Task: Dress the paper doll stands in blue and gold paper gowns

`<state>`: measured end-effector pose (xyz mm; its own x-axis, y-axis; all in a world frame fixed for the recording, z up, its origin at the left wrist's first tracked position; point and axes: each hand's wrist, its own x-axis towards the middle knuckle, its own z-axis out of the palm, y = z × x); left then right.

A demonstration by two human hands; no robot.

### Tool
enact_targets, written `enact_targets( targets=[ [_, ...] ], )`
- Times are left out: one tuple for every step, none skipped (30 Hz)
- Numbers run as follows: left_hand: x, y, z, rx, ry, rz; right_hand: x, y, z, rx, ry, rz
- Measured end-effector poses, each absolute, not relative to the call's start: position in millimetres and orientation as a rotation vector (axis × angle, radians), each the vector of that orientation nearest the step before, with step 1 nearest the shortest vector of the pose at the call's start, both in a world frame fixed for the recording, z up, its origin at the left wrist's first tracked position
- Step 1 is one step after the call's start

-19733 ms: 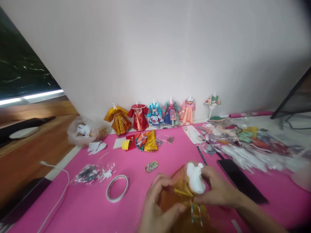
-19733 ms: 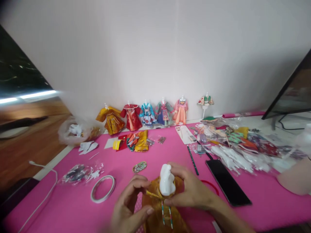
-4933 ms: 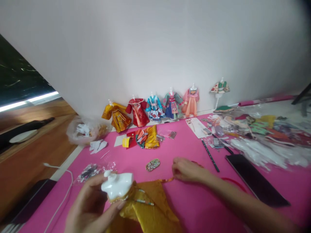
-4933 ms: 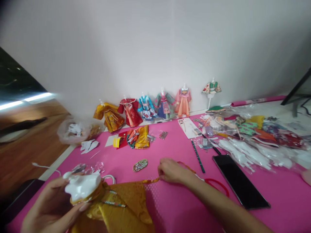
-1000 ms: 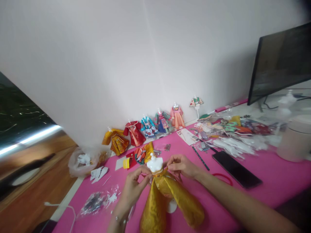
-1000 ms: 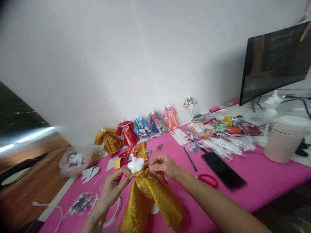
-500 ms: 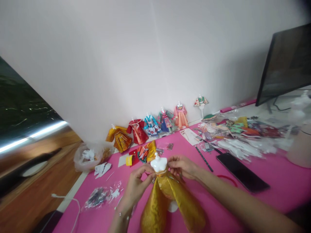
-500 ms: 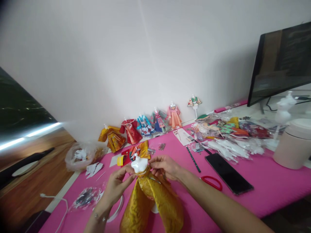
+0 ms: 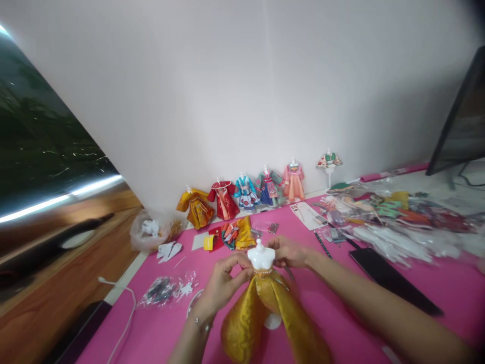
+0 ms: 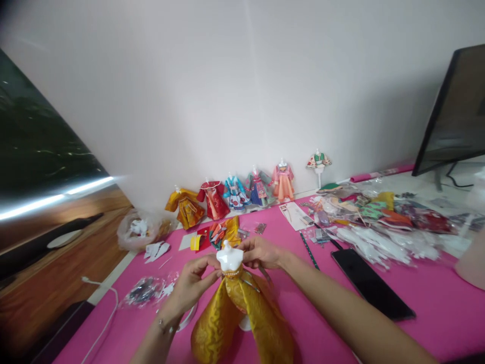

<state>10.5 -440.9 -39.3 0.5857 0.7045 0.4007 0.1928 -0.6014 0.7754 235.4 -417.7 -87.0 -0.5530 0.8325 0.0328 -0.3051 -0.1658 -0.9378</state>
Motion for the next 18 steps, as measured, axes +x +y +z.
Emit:
enact_targets(
  targets=[
    [10,-441,-40,2.115,0.701,0.939,234,-416,-87,-0.660,-1.315,1.825],
    [9,-442,-40,2.116,0.692,0.940,233,-414,-87,-0.666,-1.333,1.828],
    [9,-442,-40,2.118,0.682,0.940,231,-412,-87,-0.671,-1.346,1.828],
    [9,-443,-39,2.121,0.675,0.939,229,-410,-88,-0.673,-1.357,1.826],
    [9,-443,-39,2.124,0.667,0.935,228,-408,-89,-0.674,-1.366,1.822],
    [9,-443,-39,2.129,0.659,0.931,226,-406,-91,-0.672,-1.373,1.818],
    [9,-443,-38,2.135,0.653,0.927,224,-404,-92,-0.670,-1.377,1.811],
    [9,-443,-38,2.142,0.645,0.924,223,-403,-93,-0.667,-1.378,1.802],
    [9,-443,-37,2.153,0.638,0.923,221,-402,-94,-0.666,-1.378,1.792],
    [10,-443,-37,2.169,0.634,0.925,219,-401,-95,-0.664,-1.379,1.784],
    [10,-444,-36,2.190,0.633,0.932,218,-401,-96,-0.664,-1.380,1.777],
    [10,-444,-36,2.214,0.634,0.940,216,-401,-96,-0.663,-1.383,1.772],
    [10,-445,-35,2.239,0.635,0.948,214,-401,-97,-0.663,-1.386,1.769],
    [11,-445,-35,2.264,0.634,0.956,213,-401,-97,-0.663,-1.387,1.766],
    [11,-446,-34,2.284,0.632,0.965,211,-401,-98,-0.663,-1.385,1.763],
    [12,-446,-34,2.301,0.625,0.975,209,-401,-99,-0.663,-1.378,1.758],
    [12,-446,-34,2.313,0.619,0.982,208,-400,-100,-0.664,-1.370,1.753],
    [13,-446,-34,2.327,0.609,0.992,206,-400,-101,-0.669,-1.359,1.741]
  ],
)
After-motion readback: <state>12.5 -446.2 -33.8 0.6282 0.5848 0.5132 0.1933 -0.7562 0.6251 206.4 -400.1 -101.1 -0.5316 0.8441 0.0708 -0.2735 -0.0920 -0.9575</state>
